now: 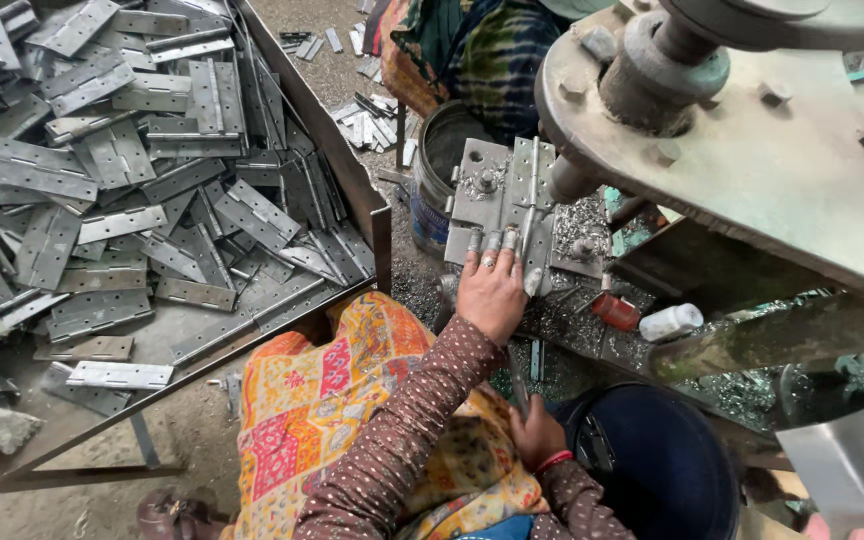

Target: The person repeatedly picks up metal hinge pieces from a bin, places them into a manual punching machine, and operates the lever to punch holes. The processed pieces are returned to the bin after each cycle.

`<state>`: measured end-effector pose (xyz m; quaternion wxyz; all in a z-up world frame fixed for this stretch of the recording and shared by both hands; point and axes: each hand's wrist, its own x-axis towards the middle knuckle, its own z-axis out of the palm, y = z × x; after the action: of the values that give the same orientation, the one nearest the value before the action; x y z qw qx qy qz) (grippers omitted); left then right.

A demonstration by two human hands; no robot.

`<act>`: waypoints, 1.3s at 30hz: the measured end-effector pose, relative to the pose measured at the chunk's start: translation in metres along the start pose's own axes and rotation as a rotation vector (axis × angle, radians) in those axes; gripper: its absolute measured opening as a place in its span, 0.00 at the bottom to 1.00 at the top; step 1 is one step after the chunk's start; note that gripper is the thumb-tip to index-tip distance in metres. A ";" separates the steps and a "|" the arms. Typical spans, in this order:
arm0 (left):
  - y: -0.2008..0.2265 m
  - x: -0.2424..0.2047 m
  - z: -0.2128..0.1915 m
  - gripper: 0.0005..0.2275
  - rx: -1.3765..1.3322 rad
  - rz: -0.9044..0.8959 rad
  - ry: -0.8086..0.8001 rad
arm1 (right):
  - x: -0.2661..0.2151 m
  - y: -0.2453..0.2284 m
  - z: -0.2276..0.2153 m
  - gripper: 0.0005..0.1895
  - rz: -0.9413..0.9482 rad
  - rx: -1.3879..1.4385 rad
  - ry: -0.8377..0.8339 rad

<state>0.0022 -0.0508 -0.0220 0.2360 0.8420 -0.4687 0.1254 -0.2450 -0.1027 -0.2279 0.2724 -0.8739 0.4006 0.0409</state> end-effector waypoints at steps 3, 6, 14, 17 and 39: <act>-0.002 -0.010 -0.004 0.19 0.037 0.051 0.140 | 0.005 -0.006 -0.016 0.29 0.026 -0.091 -0.002; -0.004 -0.003 0.007 0.18 0.133 0.060 0.135 | 0.011 -0.007 -0.061 0.25 0.008 -0.159 -0.062; -0.004 0.024 0.032 0.13 0.156 0.026 0.105 | -0.003 -0.008 -0.016 0.32 -0.071 -0.031 0.098; -0.007 0.004 0.023 0.11 0.095 0.045 0.131 | -0.001 -0.003 0.000 0.27 -0.005 -0.060 0.007; 0.000 0.043 0.057 0.13 0.104 -0.034 -0.025 | 0.009 0.015 -0.037 0.26 -0.106 0.045 0.003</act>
<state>0.0243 -0.1121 -0.0523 0.1882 0.8624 -0.4501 0.1350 -0.2553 -0.1358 -0.2059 0.2931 -0.8876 0.3549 0.0162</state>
